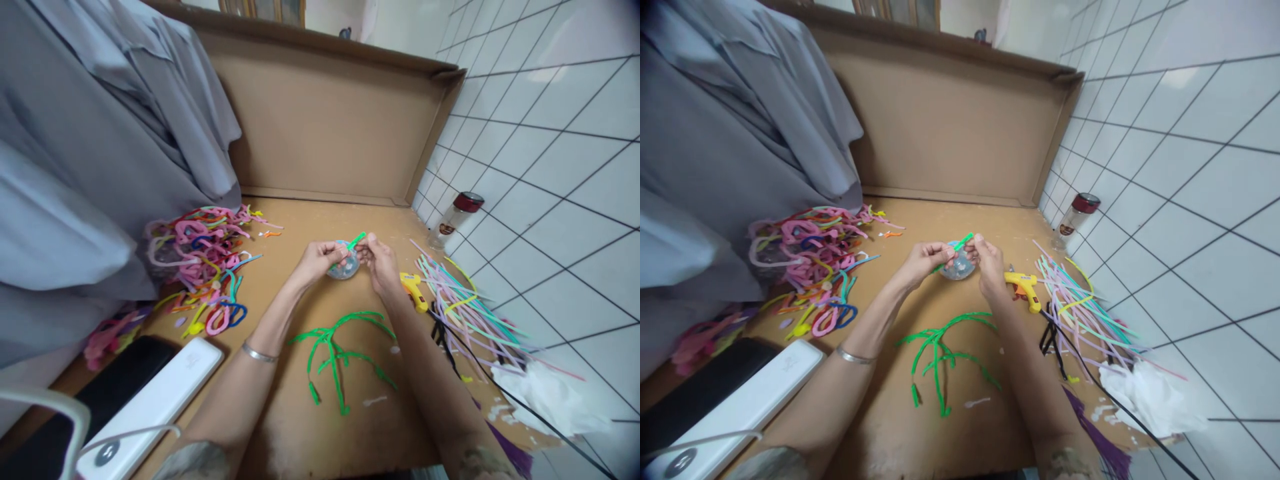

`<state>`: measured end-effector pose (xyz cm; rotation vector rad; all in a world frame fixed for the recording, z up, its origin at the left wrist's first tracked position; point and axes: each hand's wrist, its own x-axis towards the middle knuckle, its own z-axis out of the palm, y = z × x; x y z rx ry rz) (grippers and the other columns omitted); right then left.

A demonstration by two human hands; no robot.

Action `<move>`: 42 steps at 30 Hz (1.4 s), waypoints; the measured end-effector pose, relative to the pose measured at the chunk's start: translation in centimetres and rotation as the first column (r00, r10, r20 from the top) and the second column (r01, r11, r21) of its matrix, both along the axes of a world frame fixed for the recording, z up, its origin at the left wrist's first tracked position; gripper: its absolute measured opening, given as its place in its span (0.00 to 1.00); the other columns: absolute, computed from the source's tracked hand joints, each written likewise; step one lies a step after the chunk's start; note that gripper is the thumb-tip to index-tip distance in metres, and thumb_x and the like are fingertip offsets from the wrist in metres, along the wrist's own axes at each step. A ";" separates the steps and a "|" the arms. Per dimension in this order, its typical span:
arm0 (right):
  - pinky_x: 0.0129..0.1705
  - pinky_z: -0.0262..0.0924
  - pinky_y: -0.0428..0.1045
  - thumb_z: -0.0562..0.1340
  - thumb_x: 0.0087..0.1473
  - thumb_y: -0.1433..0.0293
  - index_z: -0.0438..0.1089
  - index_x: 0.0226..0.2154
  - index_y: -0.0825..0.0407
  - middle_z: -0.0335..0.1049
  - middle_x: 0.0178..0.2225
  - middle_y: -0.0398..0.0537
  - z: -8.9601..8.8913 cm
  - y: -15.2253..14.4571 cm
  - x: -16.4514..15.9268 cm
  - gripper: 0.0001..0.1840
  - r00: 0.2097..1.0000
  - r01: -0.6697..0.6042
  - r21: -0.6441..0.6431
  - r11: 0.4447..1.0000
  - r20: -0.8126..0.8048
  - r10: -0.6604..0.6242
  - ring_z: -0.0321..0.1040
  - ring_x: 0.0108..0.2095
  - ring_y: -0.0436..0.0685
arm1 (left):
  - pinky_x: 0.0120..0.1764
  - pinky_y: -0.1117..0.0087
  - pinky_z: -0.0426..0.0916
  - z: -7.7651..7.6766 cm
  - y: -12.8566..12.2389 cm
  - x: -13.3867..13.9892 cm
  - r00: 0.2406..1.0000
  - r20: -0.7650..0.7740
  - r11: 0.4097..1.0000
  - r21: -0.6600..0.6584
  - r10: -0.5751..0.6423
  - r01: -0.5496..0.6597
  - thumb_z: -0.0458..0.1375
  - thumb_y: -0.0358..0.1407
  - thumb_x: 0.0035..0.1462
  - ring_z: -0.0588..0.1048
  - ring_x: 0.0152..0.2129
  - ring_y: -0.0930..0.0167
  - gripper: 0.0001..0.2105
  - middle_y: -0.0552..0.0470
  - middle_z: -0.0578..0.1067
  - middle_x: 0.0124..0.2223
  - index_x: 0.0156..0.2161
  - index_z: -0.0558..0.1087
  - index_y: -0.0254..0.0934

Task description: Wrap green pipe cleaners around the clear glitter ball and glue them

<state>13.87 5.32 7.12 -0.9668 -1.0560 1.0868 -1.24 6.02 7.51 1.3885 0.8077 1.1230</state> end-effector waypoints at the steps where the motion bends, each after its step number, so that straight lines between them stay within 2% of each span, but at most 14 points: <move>1: 0.27 0.54 0.46 0.67 0.41 0.48 0.69 0.22 0.51 0.66 0.21 0.42 0.0 -0.1 -0.2 0.23 0.999 -0.027 0.012 1.000 0.021 0.026 0.60 0.24 0.49 | 0.27 0.73 0.60 0.0 0.0 0.0 1.000 0.008 1.000 0.002 -0.007 0.007 0.67 0.49 0.40 0.65 0.19 0.77 0.19 0.54 0.70 0.20 0.23 0.73 0.32; 4: 0.28 0.54 0.46 0.69 0.40 0.53 0.67 0.21 0.51 0.65 0.20 0.40 -0.3 -0.5 -0.9 0.19 0.996 -0.059 0.075 0.995 0.067 0.054 0.58 0.23 0.48 | 0.27 0.73 0.60 0.0 0.1 -0.1 0.999 0.012 0.999 0.027 -0.037 0.036 0.66 0.50 0.41 0.65 0.19 0.77 0.20 0.54 0.69 0.20 0.21 0.72 0.33; 9: 0.27 0.53 0.46 0.69 0.41 0.56 0.65 0.20 0.50 0.63 0.18 0.39 -0.9 -0.7 -1.6 0.17 1.000 -0.021 0.127 0.992 0.015 0.019 0.57 0.22 0.48 | 0.28 0.73 0.60 -0.3 0.0 0.2 0.999 0.003 0.997 0.061 -0.050 0.049 0.67 0.50 0.40 0.65 0.20 0.77 0.20 0.54 0.69 0.20 0.20 0.71 0.33; 13: 0.26 0.54 0.46 0.69 0.41 0.56 0.63 0.19 0.50 0.63 0.18 0.39 -1.0 -0.5 -1.6 0.19 0.999 -0.035 0.103 0.994 -0.014 0.036 0.57 0.21 0.47 | 0.29 0.74 0.61 -0.2 -0.1 0.0 0.996 0.023 0.995 0.048 -0.088 0.087 0.68 0.50 0.41 0.66 0.21 0.77 0.20 0.53 0.71 0.21 0.20 0.71 0.33; 19: 0.27 0.55 0.46 0.70 0.42 0.53 0.64 0.20 0.50 0.63 0.18 0.38 -1.5 -0.3 -0.8 0.20 0.994 -0.106 0.053 0.993 -0.009 0.107 0.59 0.20 0.47 | 0.30 0.72 0.65 -0.2 0.2 -0.6 0.977 0.098 0.976 -0.092 -0.187 0.196 0.66 0.56 0.40 0.70 0.22 0.74 0.24 0.50 0.76 0.25 0.26 0.76 0.32; 25: 0.28 0.53 0.46 0.70 0.42 0.52 0.64 0.18 0.50 0.62 0.17 0.38 -1.9 -0.5 0.1 0.22 0.996 -0.082 0.054 0.995 0.044 0.080 0.58 0.21 0.47 | 0.31 0.73 0.65 -0.4 0.1 -0.6 0.979 0.016 0.976 -0.087 -0.201 0.202 0.67 0.55 0.40 0.71 0.23 0.74 0.24 0.50 0.77 0.26 0.26 0.76 0.32; 34: 0.27 0.54 0.45 0.70 0.39 0.49 0.68 0.22 0.51 0.65 0.21 0.40 -1.2 -0.5 0.2 0.23 0.998 -0.065 -0.008 0.998 -0.013 0.065 0.57 0.22 0.47 | 0.32 0.73 0.64 -0.4 0.1 -0.5 0.996 -0.032 0.996 -0.031 -0.079 0.078 0.70 0.48 0.38 0.70 0.23 0.75 0.18 0.51 0.76 0.25 0.25 0.76 0.33; 39: 0.27 0.55 0.46 0.67 0.43 0.50 0.70 0.31 0.50 0.66 0.24 0.39 -0.4 -0.6 1.0 0.22 1.000 -0.010 0.007 1.000 0.001 0.010 0.59 0.23 0.47 | 0.31 0.73 0.63 -1.1 0.4 -0.6 0.996 -0.092 1.000 0.022 -0.003 0.005 0.68 0.42 0.42 0.70 0.23 0.74 0.13 0.53 0.76 0.25 0.29 0.78 0.32; 42: 0.26 0.55 0.45 0.69 0.42 0.51 0.71 0.34 0.50 0.66 0.24 0.39 -0.3 -0.6 1.1 0.23 1.000 0.000 0.005 1.000 0.001 0.000 0.59 0.22 0.47 | 0.32 0.72 0.65 -1.5 0.8 -0.7 0.986 -0.156 0.997 0.067 0.053 -0.043 0.66 0.38 0.44 0.72 0.24 0.74 0.10 0.53 0.77 0.27 0.31 0.80 0.33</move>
